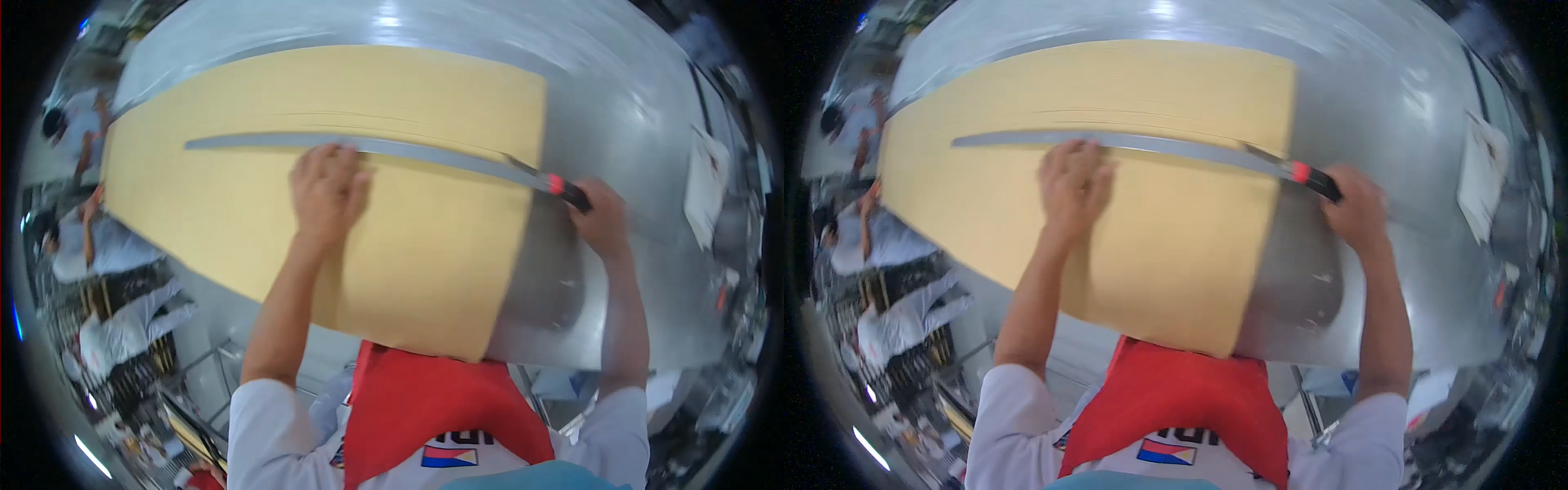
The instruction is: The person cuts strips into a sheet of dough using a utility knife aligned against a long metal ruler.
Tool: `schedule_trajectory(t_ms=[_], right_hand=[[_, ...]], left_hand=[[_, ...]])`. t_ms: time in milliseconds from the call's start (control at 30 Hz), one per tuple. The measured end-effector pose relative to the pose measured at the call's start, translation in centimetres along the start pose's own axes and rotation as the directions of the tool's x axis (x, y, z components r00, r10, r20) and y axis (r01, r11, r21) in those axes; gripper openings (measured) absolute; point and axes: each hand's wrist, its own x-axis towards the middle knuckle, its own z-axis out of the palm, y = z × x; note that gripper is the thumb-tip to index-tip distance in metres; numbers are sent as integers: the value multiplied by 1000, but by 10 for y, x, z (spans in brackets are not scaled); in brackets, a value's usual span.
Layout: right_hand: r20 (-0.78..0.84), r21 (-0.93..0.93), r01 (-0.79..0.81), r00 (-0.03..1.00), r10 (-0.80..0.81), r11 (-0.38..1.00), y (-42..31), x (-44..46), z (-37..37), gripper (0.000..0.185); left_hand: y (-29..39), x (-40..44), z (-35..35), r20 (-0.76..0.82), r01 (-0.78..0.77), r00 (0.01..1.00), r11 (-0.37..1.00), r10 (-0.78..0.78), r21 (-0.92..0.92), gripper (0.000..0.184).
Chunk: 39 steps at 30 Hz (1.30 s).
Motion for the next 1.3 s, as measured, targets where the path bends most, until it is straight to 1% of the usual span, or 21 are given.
schedule_trajectory(t_ms=[67,100,167,200,267,300,367,400,500,567,633,867,1200,1300], right_hand=[[-104,-28,131,986,-134,991,5,-5,2,29],[-105,-43,107,988,-111,993,4,-10,1,29],[-185,-82,201,959,-214,976,3,-15,8,26],[-188,-87,187,962,-200,979,2,-17,8,26],[-196,-115,212,953,-231,971,0,-19,8,27],[-197,-120,200,955,-221,973,3,-20,9,27],[-217,-110,232,943,-251,966,6,-21,12,30],[-217,-108,226,945,-245,968,8,-22,13,30],[-216,-113,233,943,-252,966,10,-22,13,33],[-272,-121,249,923,-273,961,8,-19,11,35],[-265,-130,242,926,-269,962,10,-19,10,36],[-250,-126,237,932,-262,963,13,-20,11,40],[-235,-116,217,942,-240,969,12,-21,11,38],[-198,-91,190,958,-205,978,12,-17,2,34]], left_hand=[[6,0,1,-16,-15,1000,996,17,91,40],[6,-1,1,-11,-30,999,997,31,66,40],[3,-7,5,-13,-8,1000,992,10,126,39],[4,-7,6,-9,-20,1000,993,22,117,39],[8,-8,7,-12,2,1000,986,0,166,39],[8,-9,9,-24,18,1000,990,-15,137,39],[13,-9,9,-7,4,1000,988,-3,156,39],[15,-8,7,7,-3,1000,983,2,185,40],[19,-5,4,13,-40,999,981,38,188,42],[19,-6,4,15,-49,999,980,47,191,42],[20,-5,5,9,-62,998,979,62,192,43],[23,-6,1,41,-46,998,977,38,206,43],[22,-8,1,59,-44,998,980,33,196,45],[24,-6,-2,83,-54,996,974,36,221,44]])
